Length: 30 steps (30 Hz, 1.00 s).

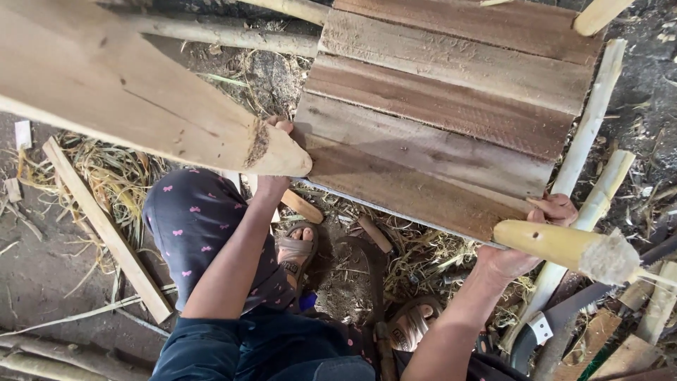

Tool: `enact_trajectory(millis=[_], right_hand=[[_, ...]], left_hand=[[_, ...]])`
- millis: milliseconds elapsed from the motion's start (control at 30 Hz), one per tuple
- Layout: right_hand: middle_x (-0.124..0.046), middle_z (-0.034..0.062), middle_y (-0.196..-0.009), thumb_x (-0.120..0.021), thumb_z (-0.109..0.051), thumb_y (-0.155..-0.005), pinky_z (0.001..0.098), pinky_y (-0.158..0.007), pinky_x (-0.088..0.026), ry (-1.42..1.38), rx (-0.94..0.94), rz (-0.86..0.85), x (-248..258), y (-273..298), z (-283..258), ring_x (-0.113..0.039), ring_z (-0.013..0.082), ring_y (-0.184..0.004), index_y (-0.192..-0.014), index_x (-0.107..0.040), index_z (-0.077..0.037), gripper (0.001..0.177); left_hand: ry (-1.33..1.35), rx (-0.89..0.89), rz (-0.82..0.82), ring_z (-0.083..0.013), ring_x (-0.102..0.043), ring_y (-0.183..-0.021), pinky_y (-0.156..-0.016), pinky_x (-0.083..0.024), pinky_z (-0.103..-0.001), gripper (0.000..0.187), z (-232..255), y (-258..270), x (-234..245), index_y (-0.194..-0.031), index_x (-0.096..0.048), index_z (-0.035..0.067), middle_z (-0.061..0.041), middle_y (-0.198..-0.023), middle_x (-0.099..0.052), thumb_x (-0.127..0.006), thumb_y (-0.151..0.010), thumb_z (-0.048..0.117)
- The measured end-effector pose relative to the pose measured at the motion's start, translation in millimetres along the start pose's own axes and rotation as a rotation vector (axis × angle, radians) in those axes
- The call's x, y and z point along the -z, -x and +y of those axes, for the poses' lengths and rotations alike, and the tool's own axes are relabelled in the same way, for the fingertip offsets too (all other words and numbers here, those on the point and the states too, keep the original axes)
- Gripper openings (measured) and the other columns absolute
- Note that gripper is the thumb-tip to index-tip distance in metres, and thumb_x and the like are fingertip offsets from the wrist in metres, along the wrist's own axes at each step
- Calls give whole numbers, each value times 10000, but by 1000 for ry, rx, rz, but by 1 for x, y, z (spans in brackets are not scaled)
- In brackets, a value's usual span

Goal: Shaving a piece of wood with a curved blade and fitting it into a wooden furniture frame.

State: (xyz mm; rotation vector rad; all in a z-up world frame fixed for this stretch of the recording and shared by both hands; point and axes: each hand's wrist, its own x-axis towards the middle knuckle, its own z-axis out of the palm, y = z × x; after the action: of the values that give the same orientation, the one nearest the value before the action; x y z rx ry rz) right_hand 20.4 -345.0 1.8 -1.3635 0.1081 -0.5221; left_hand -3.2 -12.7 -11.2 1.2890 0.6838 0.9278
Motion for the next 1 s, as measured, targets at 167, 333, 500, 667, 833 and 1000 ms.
enact_trajectory(millis=[167,333,500,667,833,1000], right_hand=[[-377,-16,-1028,-578,-286,-904,341,-994,-271,-7,27,-35,-1,0,-2,-358,148,-1055,-912,-429,-170,189],[-413,-2,-964,-543,-280,-939,373,-1005,-295,22,132,-6,2,0,5,-411,177,-1034,-965,-435,-149,172],[-418,20,-1049,-484,-390,-951,411,-1004,-324,53,145,-24,5,2,6,-401,201,-1069,-983,-433,-138,259],[-425,-2,-1059,-492,-787,-801,417,-980,-352,35,64,-50,8,5,10,-400,170,-1045,-1001,-451,-152,667],[-478,28,-1030,-336,-612,-959,421,-1031,-378,62,243,-41,16,7,30,-470,186,-1035,-1084,-448,-150,491],[-490,205,-1194,-340,-316,-1027,477,-1043,-403,442,545,100,30,8,81,-492,345,-1115,-1258,-437,-27,382]], left_hand=[[-9,3,-4,-168,-613,-844,-788,-539,-321,171,-4,-3,1,-1025,-626,24,-77,-924,-624,-596,-858,26],[-11,-4,-14,-168,-611,-841,-785,-537,-320,170,-2,-1,-1,-1023,-628,22,-77,-920,-622,-600,-855,28],[-8,-18,-9,-169,-609,-839,-782,-535,-319,170,3,1,-2,-1021,-629,21,-76,-918,-621,-603,-853,29],[0,-27,13,-169,-608,-837,-779,-534,-318,170,5,-5,-8,-1019,-631,20,-76,-915,-619,-606,-851,30],[22,-10,-26,-170,-605,-834,-776,-532,-317,170,7,3,-4,-1016,-632,18,-76,-911,-618,-610,-848,31],[57,51,-126,-170,-604,-831,-773,-530,-317,170,1,3,-6,-1014,-634,17,-75,-908,-617,-613,-846,32]])
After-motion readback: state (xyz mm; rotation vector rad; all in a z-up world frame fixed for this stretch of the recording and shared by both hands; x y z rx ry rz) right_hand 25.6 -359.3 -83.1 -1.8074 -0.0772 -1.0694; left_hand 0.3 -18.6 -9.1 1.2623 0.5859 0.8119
